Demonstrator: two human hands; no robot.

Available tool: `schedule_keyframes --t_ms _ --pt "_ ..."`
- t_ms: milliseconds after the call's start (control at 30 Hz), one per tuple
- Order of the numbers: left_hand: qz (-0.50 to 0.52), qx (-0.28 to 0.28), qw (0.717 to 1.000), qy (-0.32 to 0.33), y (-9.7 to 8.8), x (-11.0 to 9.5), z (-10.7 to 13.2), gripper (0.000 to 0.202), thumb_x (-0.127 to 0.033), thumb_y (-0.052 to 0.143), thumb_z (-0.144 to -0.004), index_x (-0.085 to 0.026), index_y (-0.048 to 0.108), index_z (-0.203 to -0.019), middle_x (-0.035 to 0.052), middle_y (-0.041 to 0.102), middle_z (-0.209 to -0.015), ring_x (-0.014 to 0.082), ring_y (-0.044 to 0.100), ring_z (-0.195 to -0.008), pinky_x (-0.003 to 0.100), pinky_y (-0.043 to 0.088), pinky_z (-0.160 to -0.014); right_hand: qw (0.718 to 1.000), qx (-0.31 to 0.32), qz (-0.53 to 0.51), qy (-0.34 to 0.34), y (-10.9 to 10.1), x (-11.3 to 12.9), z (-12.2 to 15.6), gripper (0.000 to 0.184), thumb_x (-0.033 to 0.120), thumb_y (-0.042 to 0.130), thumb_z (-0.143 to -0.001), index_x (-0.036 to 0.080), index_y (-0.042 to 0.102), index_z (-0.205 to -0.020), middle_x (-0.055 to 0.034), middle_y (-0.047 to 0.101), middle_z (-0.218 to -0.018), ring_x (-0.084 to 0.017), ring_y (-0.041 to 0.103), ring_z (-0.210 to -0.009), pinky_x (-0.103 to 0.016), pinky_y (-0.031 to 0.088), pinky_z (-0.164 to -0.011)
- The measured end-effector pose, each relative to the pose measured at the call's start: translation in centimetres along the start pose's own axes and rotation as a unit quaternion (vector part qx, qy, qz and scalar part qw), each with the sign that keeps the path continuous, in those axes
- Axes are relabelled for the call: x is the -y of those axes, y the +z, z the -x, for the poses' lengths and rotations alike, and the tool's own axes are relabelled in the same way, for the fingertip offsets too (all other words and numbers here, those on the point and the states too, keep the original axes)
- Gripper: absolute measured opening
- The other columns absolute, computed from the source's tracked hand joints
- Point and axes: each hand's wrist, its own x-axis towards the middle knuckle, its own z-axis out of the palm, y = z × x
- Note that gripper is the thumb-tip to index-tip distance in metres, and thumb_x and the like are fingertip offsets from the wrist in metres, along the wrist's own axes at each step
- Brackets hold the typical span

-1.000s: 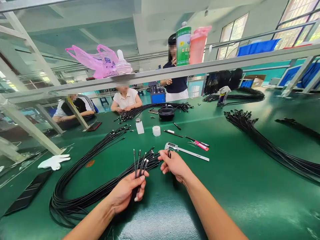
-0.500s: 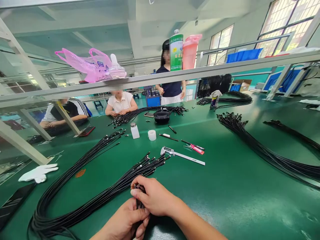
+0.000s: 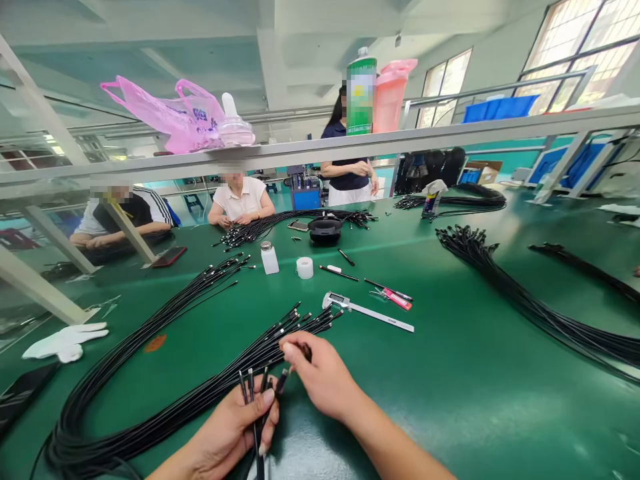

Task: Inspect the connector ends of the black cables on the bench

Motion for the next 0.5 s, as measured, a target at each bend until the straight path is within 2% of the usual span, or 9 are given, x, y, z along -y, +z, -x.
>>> schedule_keyframes --t_ms 100,167,233,333,500 --pt "0.036 -0.017 0.998 0.041 -1.0 -0.5 0.1 0.037 -0.034 0.077 -0.073 -0.014 0.053 -0.092 0.0001 0.062 -0.071 0.0075 0.056 -0.051 0.020 0.048 -0.047 0.998 0.022 -0.028 0.060 0.1 -0.7 -0.3 0.040 0.045 0.055 -0.088 0.011 0.062 -0.106 0.0016 0.051 -0.066 -0.006 0.041 -0.054 -0.018 0.035 -0.049" --pt "0.054 -0.025 0.997 0.055 -1.2 -0.6 0.3 0.033 -0.030 0.077 -0.074 -0.013 0.055 -0.092 0.0005 0.062 -0.074 0.0084 0.060 -0.056 0.022 0.053 -0.054 0.991 0.066 -0.057 0.100 0.6 -1.0 -0.1 0.042 0.043 0.062 -0.083 0.011 0.060 -0.110 0.0056 0.043 -0.060 -0.004 0.033 -0.049 -0.016 0.027 -0.044" --pt "0.066 -0.019 0.996 0.048 -1.2 -0.7 0.5 0.031 -0.028 0.076 -0.075 -0.012 0.057 -0.093 0.0021 0.063 -0.075 0.0102 0.063 -0.062 0.025 0.057 -0.062 0.983 0.106 -0.085 0.123 1.1 -1.2 0.2 0.045 0.042 0.068 -0.080 0.011 0.061 -0.112 0.0060 0.042 -0.061 -0.003 0.029 -0.049 -0.015 0.024 -0.044" --pt "0.075 -0.007 0.997 0.036 -1.0 -0.6 0.8 0.032 -0.027 0.074 -0.077 -0.010 0.058 -0.099 0.0055 0.065 -0.079 0.0118 0.066 -0.066 0.028 0.059 -0.067 0.979 0.123 -0.104 0.127 1.7 -1.2 0.5 0.047 0.043 0.073 -0.076 0.011 0.063 -0.109 0.0031 0.051 -0.068 -0.001 0.032 -0.051 -0.015 0.026 -0.046" --pt "0.076 -0.001 0.997 0.024 -0.9 -0.1 0.9 0.033 -0.028 0.073 -0.078 -0.009 0.059 -0.101 0.0080 0.066 -0.078 0.0144 0.068 -0.068 0.028 0.060 -0.067 0.978 0.106 -0.128 0.124 2.1 -1.2 0.4 0.048 0.044 0.076 -0.072 0.009 0.065 -0.104 -0.0021 0.061 -0.076 -0.006 0.049 -0.061 -0.018 0.043 -0.060"
